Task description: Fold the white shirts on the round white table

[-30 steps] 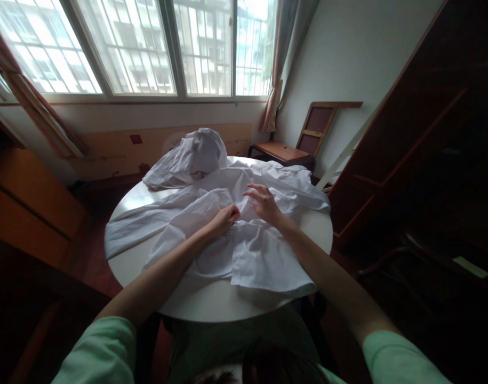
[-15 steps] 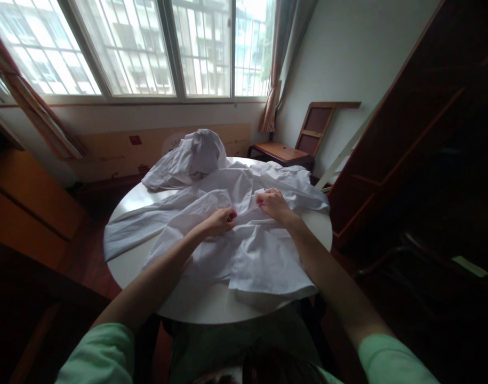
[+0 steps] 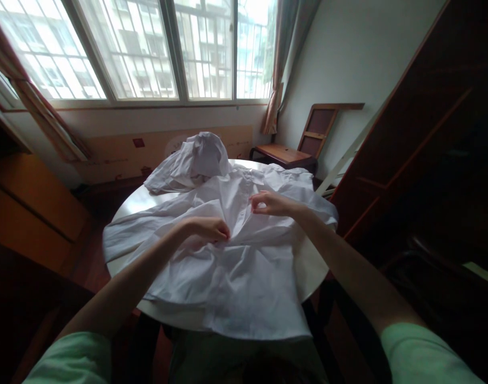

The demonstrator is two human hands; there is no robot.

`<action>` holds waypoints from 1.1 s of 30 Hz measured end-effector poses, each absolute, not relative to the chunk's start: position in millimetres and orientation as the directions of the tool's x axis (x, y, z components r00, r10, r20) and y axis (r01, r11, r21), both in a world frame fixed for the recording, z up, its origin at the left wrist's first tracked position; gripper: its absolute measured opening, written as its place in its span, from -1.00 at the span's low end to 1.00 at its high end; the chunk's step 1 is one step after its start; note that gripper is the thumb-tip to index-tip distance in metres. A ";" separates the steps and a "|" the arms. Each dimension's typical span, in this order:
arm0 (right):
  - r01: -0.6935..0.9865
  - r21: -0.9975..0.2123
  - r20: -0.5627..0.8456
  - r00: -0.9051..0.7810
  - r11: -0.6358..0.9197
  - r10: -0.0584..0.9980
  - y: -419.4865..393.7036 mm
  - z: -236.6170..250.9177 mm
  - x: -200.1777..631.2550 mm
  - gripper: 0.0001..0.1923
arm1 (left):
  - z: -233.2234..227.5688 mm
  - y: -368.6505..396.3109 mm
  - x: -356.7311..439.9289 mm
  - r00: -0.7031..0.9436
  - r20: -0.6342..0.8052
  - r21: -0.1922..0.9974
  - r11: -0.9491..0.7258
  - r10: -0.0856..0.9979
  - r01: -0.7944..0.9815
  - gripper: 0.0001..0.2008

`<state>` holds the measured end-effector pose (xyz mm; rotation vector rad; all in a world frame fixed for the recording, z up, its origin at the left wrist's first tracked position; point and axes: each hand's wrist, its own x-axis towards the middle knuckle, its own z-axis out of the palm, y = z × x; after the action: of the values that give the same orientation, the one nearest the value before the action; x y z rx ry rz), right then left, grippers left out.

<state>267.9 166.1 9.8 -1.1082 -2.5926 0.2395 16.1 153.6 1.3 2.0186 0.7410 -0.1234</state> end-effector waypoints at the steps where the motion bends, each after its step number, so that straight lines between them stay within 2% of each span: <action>1: 0.688 -0.276 0.206 -0.639 0.671 0.741 166.2 9.9 263.6 -0.93 | 4.8 157.0 18.0 0.802 -0.364 0.727 -0.394 0.473 0.562 -0.89; 3: 0.720 -0.279 0.200 -0.604 0.636 0.772 168.2 7.7 255.2 -0.87 | 9.2 165.4 27.3 0.763 -0.240 0.666 -0.470 0.600 0.579 -0.86; 5: 0.729 -0.282 0.205 -0.589 0.624 0.781 171.9 2.2 249.0 -0.83 | 7.9 173.8 42.2 0.664 0.005 0.578 -0.544 0.747 0.608 -0.87; 7: 0.733 -0.282 0.198 -0.587 0.619 0.785 175.2 -5.9 245.8 -0.79 | -0.3 180.2 58.2 0.556 0.189 0.488 -0.568 0.810 0.662 -0.86; 10: 0.758 -0.290 0.173 -0.559 0.584 0.811 176.0 -19.9 245.2 -0.78 | -22.5 185.5 74.4 0.536 0.194 0.418 -0.564 0.822 0.713 -0.87; 14: 0.762 -0.334 0.192 -0.522 0.555 0.831 169.5 -32.0 247.3 -0.79 | -51.0 188.4 77.7 0.544 0.236 0.400 -0.591 0.805 0.700 -0.89; 20: 0.738 -0.396 0.234 -0.494 0.546 0.837 164.2 -35.0 246.5 -0.81 | -62.2 190.7 79.8 0.487 0.271 0.477 -0.556 0.830 0.681 -0.94; 23: 0.695 -0.433 0.310 -0.483 0.574 0.819 165.1 -39.4 241.5 -0.85 | -63.9 189.1 81.1 0.458 0.282 0.501 -0.536 0.843 0.680 -0.94; 25: 0.673 -0.465 0.351 -0.456 0.575 0.818 166.0 -43.3 237.2 -0.87 | -66.1 187.2 80.3 0.411 0.299 0.565 -0.507 0.861 0.651 -0.93; 29: 0.684 -0.545 0.366 -0.326 0.485 0.872 167.0 -47.9 231.1 -0.87 | -69.7 184.9 77.2 0.277 0.302 0.803 -0.400 0.912 0.443 -0.94; 33: 0.691 -0.587 0.365 -0.238 0.421 0.900 165.3 -46.1 229.3 -0.88 | -67.3 183.3 76.2 0.226 0.259 0.926 -0.308 0.939 0.219 -0.88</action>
<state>229.3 165.3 -46.1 -1.3426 -2.0089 0.4006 76.2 183.3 -67.3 1.7010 1.0887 1.1355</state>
